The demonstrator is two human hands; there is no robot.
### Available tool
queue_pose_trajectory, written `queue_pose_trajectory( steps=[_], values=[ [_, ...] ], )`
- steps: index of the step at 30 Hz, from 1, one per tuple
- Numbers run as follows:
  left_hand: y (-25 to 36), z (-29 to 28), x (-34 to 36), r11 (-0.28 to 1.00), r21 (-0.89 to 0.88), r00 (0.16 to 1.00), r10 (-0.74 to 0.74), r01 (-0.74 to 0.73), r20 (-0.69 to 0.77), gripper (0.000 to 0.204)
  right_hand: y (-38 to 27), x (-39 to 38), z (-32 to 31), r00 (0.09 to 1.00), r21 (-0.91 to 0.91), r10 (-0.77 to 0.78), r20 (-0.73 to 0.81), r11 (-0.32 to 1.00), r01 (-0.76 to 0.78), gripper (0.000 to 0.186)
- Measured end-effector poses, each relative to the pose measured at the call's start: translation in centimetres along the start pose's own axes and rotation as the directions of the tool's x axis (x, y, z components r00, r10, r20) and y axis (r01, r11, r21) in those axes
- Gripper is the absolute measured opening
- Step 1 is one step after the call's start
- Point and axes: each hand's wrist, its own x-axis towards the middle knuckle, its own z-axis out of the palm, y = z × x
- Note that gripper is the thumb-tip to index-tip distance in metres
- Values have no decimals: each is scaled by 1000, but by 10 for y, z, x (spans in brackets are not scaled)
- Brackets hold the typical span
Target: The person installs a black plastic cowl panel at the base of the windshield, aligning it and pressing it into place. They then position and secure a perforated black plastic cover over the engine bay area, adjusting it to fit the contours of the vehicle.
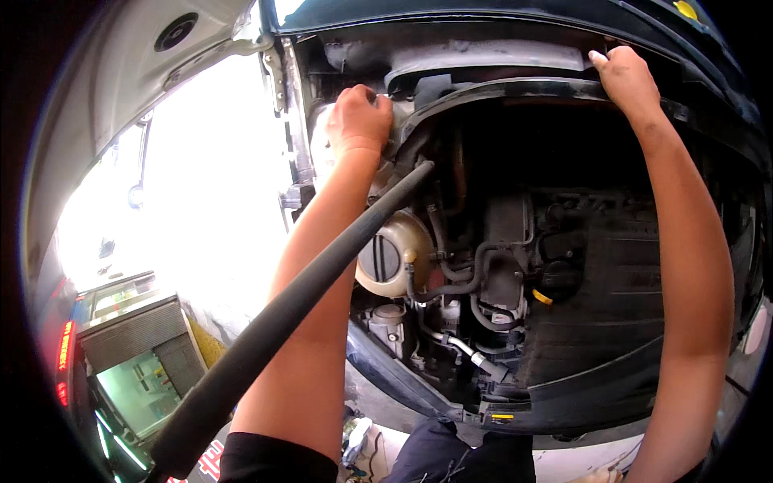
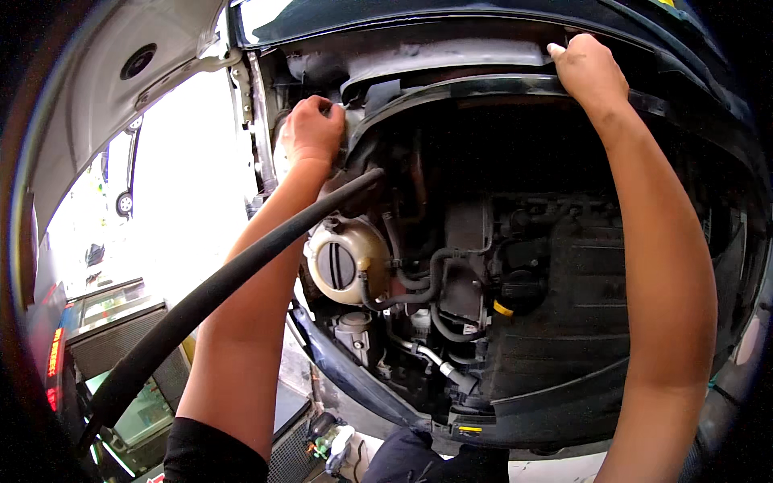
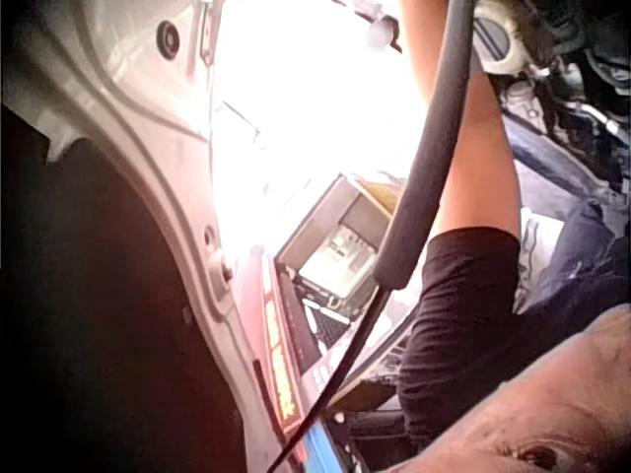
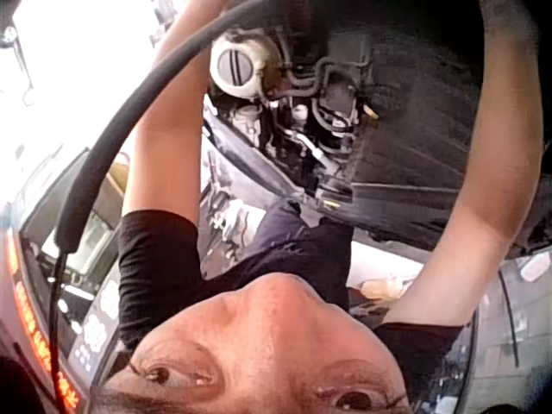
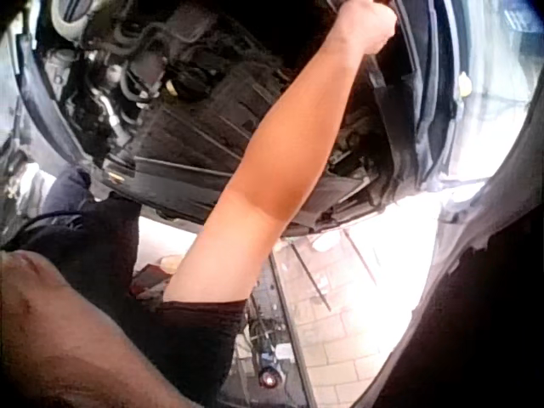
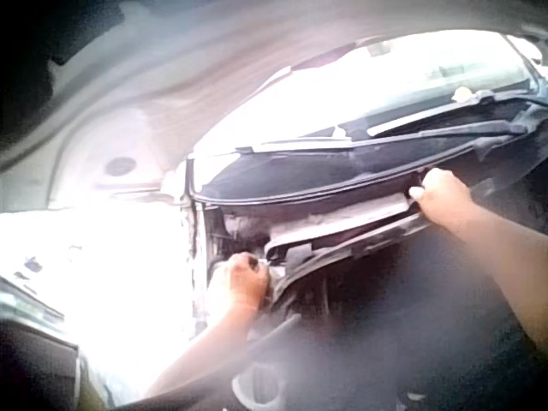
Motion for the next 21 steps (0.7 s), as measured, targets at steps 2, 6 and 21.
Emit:
queue_pose_trajectory(
  steps=[2,6,21],
  values=[
    [6,-2,0,1000,-13,1000,-9,9,8,32,-3,3,10,993,-38,60,-101,997,-64,42],
    [1,-4,-2,1000,-9,1000,-15,15,6,32,-21,2,11,983,-95,162,-85,981,-169,38],
    [-32,35,116,226,-698,636,-654,680,408,60,-39,-7,1,976,-149,207,-68,965,-215,37]
  ],
)
